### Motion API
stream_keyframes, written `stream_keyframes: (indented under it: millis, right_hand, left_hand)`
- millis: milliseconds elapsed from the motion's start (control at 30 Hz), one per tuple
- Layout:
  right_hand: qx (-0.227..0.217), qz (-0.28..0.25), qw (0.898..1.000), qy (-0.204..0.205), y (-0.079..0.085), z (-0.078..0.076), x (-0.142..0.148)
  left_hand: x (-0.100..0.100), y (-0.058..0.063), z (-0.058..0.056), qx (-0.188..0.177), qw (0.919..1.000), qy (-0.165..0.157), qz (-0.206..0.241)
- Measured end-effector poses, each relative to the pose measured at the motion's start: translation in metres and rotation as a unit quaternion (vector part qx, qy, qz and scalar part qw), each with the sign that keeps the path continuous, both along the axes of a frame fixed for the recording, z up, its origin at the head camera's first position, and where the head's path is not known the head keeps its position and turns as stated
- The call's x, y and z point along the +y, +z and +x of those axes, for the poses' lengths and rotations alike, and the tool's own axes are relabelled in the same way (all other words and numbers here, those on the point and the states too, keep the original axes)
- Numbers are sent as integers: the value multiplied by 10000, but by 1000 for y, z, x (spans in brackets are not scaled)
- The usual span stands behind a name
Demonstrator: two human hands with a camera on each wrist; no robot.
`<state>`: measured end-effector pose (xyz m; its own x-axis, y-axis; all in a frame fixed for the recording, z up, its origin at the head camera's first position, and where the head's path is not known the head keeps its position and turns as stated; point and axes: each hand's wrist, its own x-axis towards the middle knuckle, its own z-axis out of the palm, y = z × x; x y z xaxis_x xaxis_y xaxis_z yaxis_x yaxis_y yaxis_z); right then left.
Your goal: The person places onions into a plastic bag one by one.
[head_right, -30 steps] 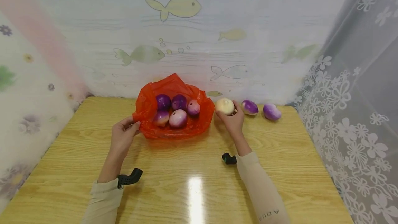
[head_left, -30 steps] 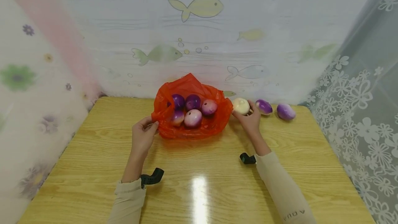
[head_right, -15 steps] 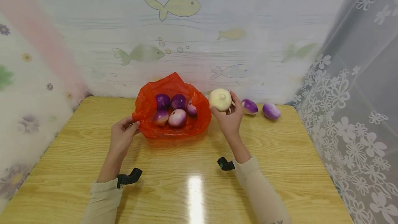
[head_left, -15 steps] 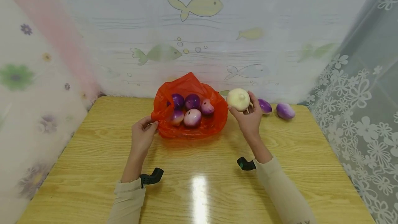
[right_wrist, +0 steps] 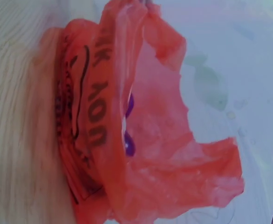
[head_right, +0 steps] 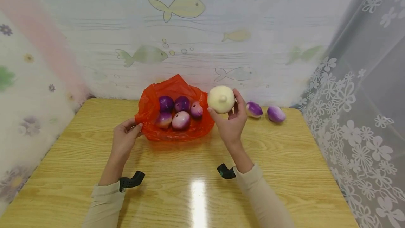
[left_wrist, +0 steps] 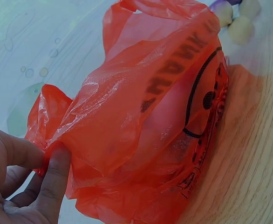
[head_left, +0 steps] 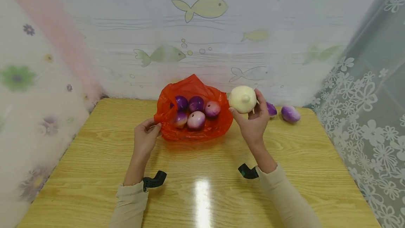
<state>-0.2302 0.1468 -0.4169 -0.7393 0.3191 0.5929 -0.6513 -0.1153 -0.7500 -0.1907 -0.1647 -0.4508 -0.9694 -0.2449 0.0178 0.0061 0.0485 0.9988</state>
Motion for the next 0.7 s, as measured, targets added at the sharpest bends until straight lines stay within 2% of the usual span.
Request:
stream_keyframes:
  millis: [133,267,500,700]
  right_hand:
    - [200,114,9995,200,0,8,-14]
    - [97,444,9977,496,-10,17,-31]
    - [-558,1005,9885,980,-24,24,-53]
    - [-916,1072,9833,1148,-28,21,-64]
  left_hand:
    - [1,0,0,-32,10000,-3,-16]
    - [1,0,0,-55,9999,-52,-67]
    - [0,0,0,-57,9999,-71,-76]
    - [0,-1,0,-19,10000,-36,-84]
